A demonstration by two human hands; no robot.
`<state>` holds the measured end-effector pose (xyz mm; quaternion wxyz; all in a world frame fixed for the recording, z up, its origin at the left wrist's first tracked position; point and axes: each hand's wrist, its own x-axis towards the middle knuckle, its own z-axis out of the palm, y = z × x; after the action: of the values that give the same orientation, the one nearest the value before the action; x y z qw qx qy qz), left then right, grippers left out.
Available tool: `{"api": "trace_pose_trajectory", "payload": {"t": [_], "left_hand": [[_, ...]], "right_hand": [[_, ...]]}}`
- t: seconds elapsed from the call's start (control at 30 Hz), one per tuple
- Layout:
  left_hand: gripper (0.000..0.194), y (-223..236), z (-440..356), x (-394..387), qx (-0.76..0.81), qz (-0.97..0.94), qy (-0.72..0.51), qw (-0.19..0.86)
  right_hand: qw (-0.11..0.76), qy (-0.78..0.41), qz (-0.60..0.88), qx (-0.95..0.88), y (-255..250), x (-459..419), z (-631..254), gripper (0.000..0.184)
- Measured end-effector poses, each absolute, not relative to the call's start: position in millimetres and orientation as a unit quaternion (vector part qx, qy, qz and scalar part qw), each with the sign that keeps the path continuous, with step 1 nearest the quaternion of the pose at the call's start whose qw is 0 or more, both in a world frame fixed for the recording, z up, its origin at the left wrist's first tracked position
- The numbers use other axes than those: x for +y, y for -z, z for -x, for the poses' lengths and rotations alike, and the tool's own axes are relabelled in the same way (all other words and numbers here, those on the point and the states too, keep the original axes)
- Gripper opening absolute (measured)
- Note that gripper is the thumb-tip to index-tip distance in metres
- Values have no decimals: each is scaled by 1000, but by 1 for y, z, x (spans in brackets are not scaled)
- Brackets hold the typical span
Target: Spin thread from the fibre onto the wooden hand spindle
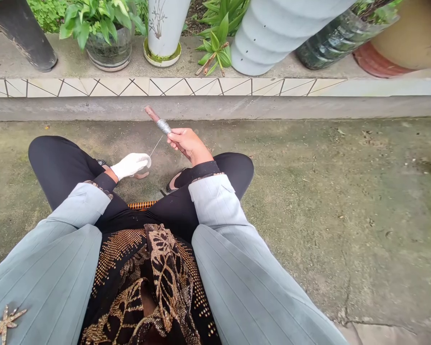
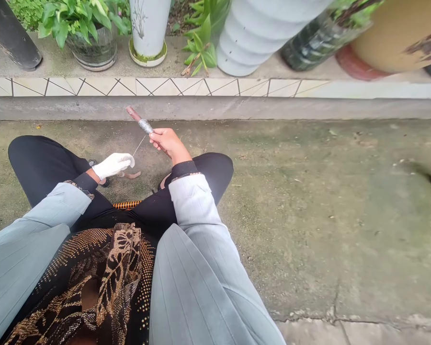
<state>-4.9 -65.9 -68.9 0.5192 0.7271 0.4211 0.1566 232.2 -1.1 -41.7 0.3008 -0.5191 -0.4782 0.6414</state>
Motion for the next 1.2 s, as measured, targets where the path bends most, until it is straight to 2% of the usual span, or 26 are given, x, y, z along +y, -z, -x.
{"api": "trace_pose_trajectory", "payload": {"t": [0.13, 0.33, 0.4, 0.47, 0.53, 0.6, 0.67, 0.73, 0.87, 1.0, 1.07, 1.2], "left_hand": [[32, 61, 1, -67, 403, -777, -131, 466], [33, 59, 5, -67, 401, -804, -104, 426], [33, 57, 7, -65, 403, -816, -102, 401], [32, 54, 11, -63, 412, -824, -100, 376], [30, 52, 14, -60, 423, -824, -100, 364], [29, 53, 17, -57, 434, -816, -107, 366], [29, 57, 19, -53, 449, -797, -123, 385], [29, 64, 20, -50, 459, -765, -143, 429], [28, 75, 17, -52, 465, -700, -174, 513], [28, 72, 11, -59, 453, -707, -168, 517], [27, 70, 8, -60, 427, -714, -157, 532], [28, 68, 5, -62, 391, -718, -161, 553]], "right_hand": [[205, -577, 587, -530, 52, 3, -228, 7], [63, -406, 582, -702, 64, 4, -223, 14], [-9, -358, 558, -748, 69, 1, -218, 17], [-105, -367, 518, -765, 72, -5, -213, 19], [-188, -424, 460, -757, 72, -10, -210, 19], [-227, -507, 396, -732, 68, -15, -210, 20], [-218, -588, 335, -703, 59, -17, -213, 23], [-165, -641, 301, -687, 48, -16, -220, 27], [26, -660, 352, -663, 30, -12, -234, 29], [206, -650, 446, -580, 31, -9, -237, 15], [224, -626, 488, -565, 38, -7, -234, 10], [159, -534, 556, -617, 51, -3, -225, 12]]}}
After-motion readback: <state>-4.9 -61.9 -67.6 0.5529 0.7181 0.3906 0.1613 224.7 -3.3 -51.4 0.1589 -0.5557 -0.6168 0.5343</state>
